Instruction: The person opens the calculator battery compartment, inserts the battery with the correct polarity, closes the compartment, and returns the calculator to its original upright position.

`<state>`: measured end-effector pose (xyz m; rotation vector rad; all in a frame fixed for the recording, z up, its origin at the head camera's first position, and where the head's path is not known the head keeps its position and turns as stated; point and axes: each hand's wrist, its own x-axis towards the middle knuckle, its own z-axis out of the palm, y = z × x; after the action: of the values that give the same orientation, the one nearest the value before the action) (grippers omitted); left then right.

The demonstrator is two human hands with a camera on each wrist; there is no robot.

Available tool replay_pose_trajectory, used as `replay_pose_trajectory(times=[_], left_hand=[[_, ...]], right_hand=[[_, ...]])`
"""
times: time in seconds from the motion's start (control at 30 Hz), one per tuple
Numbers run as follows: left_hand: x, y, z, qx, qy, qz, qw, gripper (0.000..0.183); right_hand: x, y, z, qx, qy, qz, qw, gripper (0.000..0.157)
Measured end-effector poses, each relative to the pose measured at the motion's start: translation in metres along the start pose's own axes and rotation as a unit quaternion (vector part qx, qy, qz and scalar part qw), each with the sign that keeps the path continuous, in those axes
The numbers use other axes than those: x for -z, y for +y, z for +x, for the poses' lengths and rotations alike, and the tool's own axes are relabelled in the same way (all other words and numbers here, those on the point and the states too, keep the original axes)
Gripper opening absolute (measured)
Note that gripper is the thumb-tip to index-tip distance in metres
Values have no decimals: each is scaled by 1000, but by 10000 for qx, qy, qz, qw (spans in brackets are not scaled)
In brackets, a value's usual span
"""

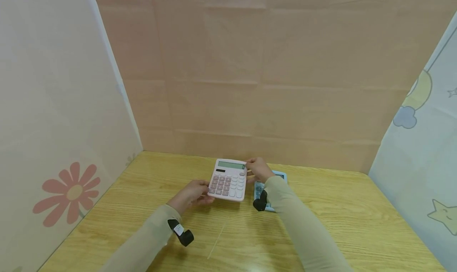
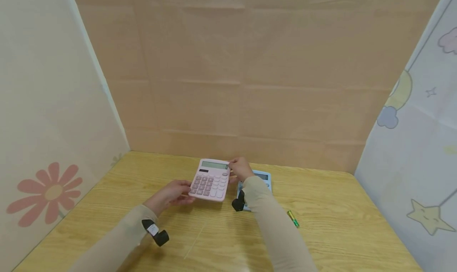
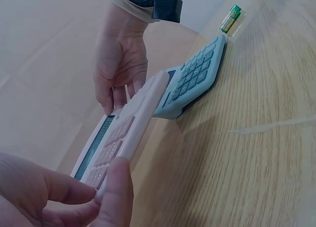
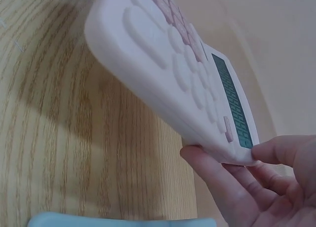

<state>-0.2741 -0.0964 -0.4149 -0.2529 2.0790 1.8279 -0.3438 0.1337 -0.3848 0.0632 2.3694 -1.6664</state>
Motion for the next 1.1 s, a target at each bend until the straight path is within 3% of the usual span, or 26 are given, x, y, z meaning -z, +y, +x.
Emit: replay_pose_trajectory(times=[0.47, 0.7, 0.83, 1.1], left_hand=[[5, -1, 2, -149, -7, -465, 9988, 36], [6, 1, -1, -218, 42, -465, 9987, 35], [7, 0, -1, -296, 55, -559, 9980, 37], [11, 4, -7, -463, 137, -592, 9971, 34]], right_hand=[[5, 1, 2, -44, -287, 327, 9990, 34], [8, 0, 2, 330, 10, -23, 9995, 30], [10, 0, 2, 502, 2, 365, 9981, 29], [11, -2, 0, 401, -54, 1046, 9937, 27]])
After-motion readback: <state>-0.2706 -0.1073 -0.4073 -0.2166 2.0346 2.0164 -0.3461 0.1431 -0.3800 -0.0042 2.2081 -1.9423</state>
